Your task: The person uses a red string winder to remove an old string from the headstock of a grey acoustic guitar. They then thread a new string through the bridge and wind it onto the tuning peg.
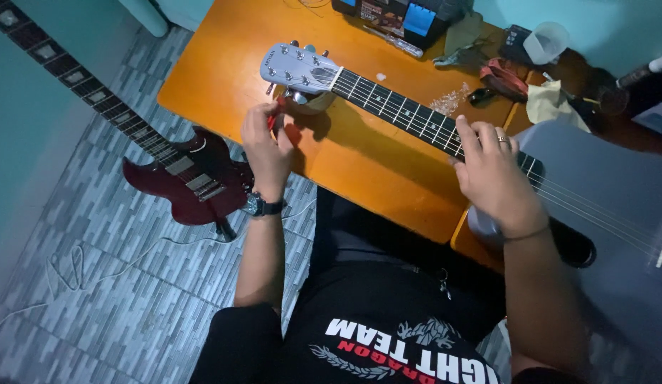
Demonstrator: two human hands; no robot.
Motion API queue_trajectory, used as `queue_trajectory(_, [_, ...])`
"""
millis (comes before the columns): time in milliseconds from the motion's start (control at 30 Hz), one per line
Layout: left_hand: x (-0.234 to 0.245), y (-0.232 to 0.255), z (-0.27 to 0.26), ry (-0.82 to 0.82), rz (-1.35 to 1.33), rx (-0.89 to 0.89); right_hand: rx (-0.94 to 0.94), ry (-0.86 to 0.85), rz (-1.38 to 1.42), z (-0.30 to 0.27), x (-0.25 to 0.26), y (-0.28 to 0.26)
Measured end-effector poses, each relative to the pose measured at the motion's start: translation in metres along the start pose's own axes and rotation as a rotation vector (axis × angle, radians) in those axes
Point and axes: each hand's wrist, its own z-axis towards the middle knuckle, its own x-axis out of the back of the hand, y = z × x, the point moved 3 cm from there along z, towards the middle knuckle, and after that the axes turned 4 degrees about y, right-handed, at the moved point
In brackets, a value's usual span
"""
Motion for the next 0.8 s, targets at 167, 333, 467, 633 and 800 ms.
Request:
queue_trajectory(167, [-0.012,-0.008,-0.004,-0.034,0.026,-0.040,-0.021,-0.021,0.022,0.000,0.009,-0.005])
queue_trajectory(333, [-0.007,-0.011,0.000,-0.123,0.040,-0.122,-0.034,-0.044,0.007,0.001,0.009,-0.006])
queue_trajectory(467, [-0.006,-0.021,-0.005,-0.193,0.130,-0.116,-0.017,-0.040,0.018,-0.001,0.003,-0.002])
queue_trajectory(633, [-0.006,-0.030,-0.002,-0.186,0.200,-0.052,-0.063,-0.054,0.024,0.001,0.012,-0.010])
queue_trajectory(800, [-0.010,-0.024,-0.007,-0.134,0.179,0.061,-0.018,-0.035,0.029,-0.001,0.002,0.000])
